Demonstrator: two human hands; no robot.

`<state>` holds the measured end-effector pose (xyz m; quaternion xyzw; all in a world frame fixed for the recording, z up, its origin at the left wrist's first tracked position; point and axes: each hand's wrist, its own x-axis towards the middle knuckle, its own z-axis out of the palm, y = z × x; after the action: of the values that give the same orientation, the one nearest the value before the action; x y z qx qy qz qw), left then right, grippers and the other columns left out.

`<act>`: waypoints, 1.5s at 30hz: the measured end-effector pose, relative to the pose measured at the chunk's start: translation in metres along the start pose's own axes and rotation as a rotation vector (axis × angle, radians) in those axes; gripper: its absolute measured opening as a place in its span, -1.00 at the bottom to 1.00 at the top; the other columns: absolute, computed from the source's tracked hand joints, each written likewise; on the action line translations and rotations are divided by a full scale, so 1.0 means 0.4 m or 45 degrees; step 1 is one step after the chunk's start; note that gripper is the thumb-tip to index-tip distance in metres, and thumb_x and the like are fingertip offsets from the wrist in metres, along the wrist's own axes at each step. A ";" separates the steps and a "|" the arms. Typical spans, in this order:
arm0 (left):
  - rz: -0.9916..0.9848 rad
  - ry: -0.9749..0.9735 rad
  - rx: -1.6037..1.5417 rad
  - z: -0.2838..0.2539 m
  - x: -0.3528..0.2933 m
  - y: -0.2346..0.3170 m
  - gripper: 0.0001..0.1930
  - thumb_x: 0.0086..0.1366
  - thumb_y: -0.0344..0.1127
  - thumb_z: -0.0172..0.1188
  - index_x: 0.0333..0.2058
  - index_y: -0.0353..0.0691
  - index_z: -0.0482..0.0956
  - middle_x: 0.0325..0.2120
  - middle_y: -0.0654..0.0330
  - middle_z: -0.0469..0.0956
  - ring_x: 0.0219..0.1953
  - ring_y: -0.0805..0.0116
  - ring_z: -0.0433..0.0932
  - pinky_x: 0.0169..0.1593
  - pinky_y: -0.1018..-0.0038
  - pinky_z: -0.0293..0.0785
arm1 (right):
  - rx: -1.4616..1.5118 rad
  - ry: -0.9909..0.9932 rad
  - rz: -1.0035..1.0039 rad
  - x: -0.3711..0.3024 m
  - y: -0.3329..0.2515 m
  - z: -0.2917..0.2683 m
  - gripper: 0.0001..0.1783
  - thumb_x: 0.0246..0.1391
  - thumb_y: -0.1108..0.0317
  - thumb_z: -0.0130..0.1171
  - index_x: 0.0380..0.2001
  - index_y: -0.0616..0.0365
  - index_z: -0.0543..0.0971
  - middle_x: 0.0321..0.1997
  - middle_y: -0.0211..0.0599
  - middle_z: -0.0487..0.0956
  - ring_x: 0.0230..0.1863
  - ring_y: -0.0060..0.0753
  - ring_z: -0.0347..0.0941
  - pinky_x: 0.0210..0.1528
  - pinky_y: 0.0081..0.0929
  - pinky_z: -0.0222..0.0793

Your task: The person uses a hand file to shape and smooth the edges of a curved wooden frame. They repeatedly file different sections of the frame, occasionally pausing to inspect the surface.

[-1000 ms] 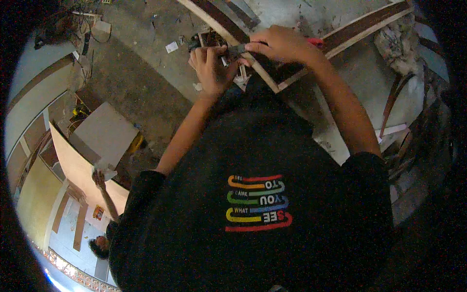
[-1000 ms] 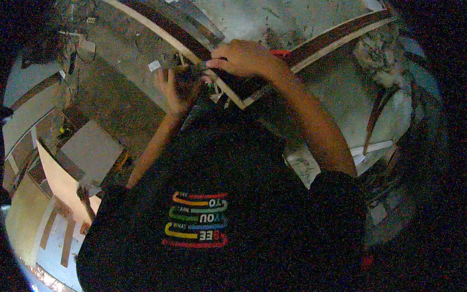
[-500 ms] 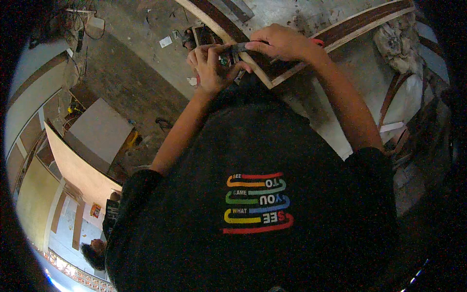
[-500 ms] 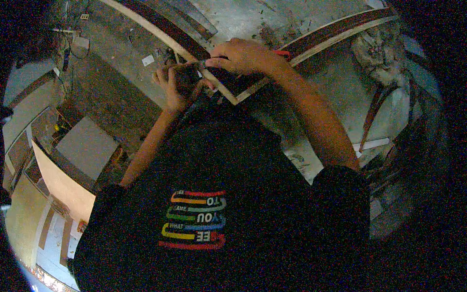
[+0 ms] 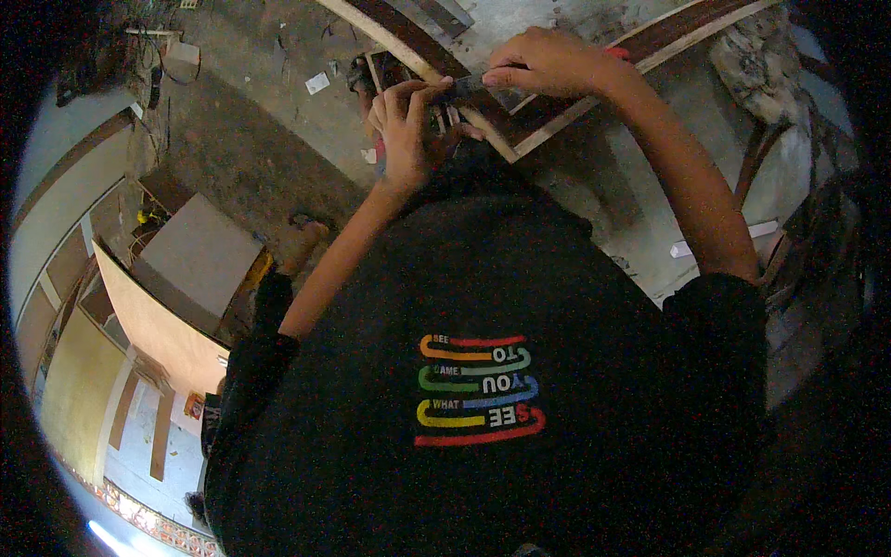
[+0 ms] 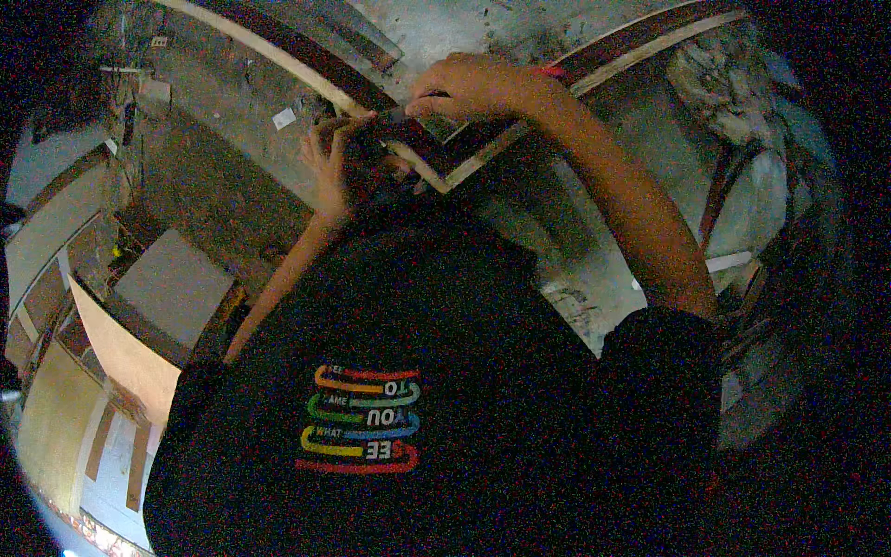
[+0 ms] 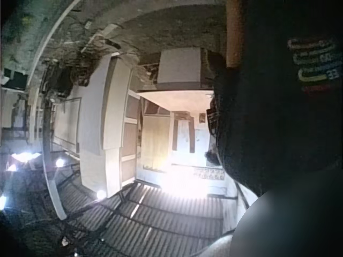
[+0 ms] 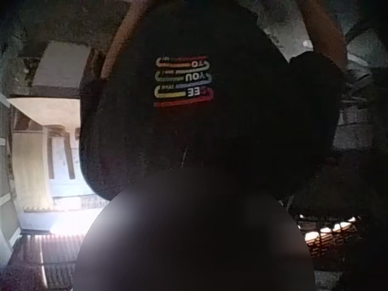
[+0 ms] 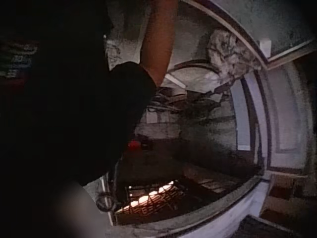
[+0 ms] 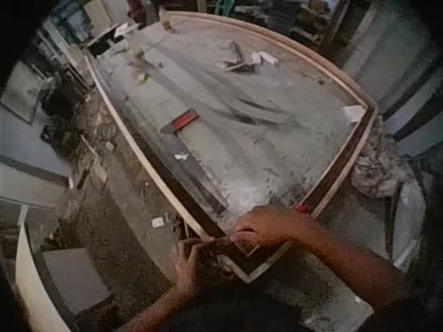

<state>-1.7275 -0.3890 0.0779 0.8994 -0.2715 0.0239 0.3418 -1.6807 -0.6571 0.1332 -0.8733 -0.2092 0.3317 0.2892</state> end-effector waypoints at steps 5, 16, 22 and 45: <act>-0.659 0.166 -0.735 0.058 -0.029 0.006 -0.47 -0.12 -0.13 0.53 -0.11 -0.02 0.59 -0.19 0.18 0.44 -0.07 0.14 0.34 0.04 0.20 0.17 | -0.016 0.100 0.078 -0.009 -0.044 0.056 -0.50 0.29 -0.18 -0.03 -0.23 0.01 0.64 -0.32 -0.07 0.63 -0.20 0.14 0.55 -0.12 -0.01 0.43; 0.037 -0.031 0.116 -0.060 0.023 0.069 -0.45 -0.08 -0.04 0.53 -0.11 -0.10 0.58 -0.23 0.16 0.45 -0.10 0.12 0.40 -0.02 0.18 0.29 | -0.050 0.061 -0.013 0.000 -0.051 0.046 -0.50 0.29 -0.16 -0.04 -0.30 0.05 0.60 -0.35 -0.05 0.62 -0.21 0.17 0.54 -0.13 0.05 0.42; 0.109 -0.046 -0.041 -0.013 0.016 0.060 -0.44 -0.01 -0.07 0.46 0.01 0.00 0.58 -0.24 0.19 0.46 -0.13 0.15 0.41 -0.06 0.23 0.31 | -0.026 -0.010 0.025 -0.052 0.003 0.032 -0.50 0.30 -0.14 -0.04 -0.29 0.07 0.62 -0.30 -0.07 0.63 -0.18 0.14 0.55 -0.12 0.01 0.42; 0.249 -0.081 -0.039 -0.028 0.004 0.047 -0.41 -0.04 0.03 0.50 -0.02 0.04 0.58 -0.12 0.27 0.50 -0.05 0.17 0.43 0.01 0.19 0.24 | -0.336 1.177 0.427 -0.300 0.023 0.219 -0.52 -0.03 -0.13 0.37 -0.25 0.01 0.60 -0.23 -0.28 0.56 -0.14 -0.13 0.53 -0.05 -0.17 0.40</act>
<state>-1.7341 -0.3945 0.0981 0.8635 -0.3691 0.0246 0.3427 -1.8236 -0.6987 0.1286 -0.9794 0.0434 -0.0767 0.1817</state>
